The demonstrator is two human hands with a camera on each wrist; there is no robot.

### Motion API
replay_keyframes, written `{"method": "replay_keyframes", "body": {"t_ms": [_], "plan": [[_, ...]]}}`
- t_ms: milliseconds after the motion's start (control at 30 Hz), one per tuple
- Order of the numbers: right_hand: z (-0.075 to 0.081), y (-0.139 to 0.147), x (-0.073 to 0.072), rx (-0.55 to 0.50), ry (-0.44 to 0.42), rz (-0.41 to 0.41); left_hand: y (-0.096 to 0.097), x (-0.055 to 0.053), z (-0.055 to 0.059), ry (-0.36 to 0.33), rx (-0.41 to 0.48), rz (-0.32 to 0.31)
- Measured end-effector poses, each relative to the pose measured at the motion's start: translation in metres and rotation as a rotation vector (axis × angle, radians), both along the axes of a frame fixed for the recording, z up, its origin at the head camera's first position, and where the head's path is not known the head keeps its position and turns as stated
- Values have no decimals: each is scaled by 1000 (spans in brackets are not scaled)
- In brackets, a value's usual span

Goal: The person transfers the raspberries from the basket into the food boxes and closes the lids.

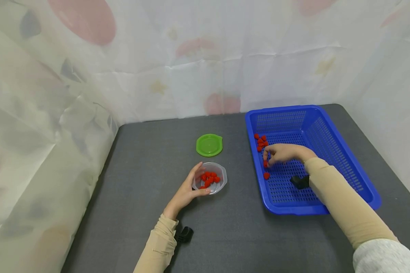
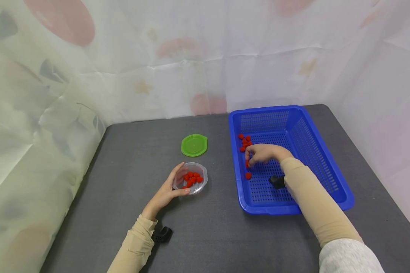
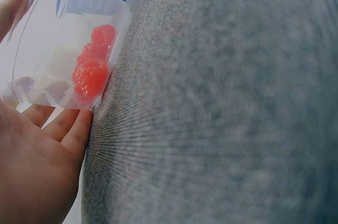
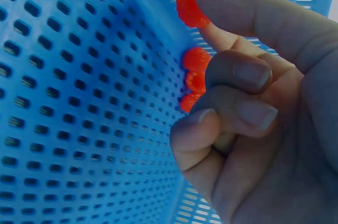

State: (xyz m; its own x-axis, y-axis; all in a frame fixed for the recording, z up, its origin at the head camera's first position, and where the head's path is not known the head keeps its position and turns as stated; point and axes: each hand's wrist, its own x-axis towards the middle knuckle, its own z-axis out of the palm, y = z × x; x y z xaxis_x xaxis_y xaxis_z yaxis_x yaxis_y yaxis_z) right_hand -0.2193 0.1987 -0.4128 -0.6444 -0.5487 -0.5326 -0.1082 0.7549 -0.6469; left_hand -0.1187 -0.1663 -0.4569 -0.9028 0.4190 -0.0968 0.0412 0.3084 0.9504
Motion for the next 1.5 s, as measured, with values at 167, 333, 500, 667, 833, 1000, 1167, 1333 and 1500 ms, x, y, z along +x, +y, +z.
{"method": "replay_keyframes", "body": {"t_ms": [167,333,500,667,833,1000,1167,1333,1500], "plan": [[8,1,2,-32,23,-8,-1,0,0,-3,3,-11],[18,1,5,-41,86,-16,-1,0,2,-6,-9,-16],[28,1,8,-76,122,-31,-1,-1,3,-9,-21,-21],[43,2,10,-115,160,-47,-2,-1,3,-6,-43,-19],[62,-3,16,-113,235,-47,-2,-2,3,2,-69,-21],[75,-15,22,-141,305,-9,-1,-5,4,14,-89,-39],[86,-28,27,-160,351,46,0,-9,6,22,-78,-59],[97,-40,31,-183,380,87,2,-14,5,1,-60,-76],[102,-55,33,-204,379,119,1,-24,-9,-4,-44,-63]]}}
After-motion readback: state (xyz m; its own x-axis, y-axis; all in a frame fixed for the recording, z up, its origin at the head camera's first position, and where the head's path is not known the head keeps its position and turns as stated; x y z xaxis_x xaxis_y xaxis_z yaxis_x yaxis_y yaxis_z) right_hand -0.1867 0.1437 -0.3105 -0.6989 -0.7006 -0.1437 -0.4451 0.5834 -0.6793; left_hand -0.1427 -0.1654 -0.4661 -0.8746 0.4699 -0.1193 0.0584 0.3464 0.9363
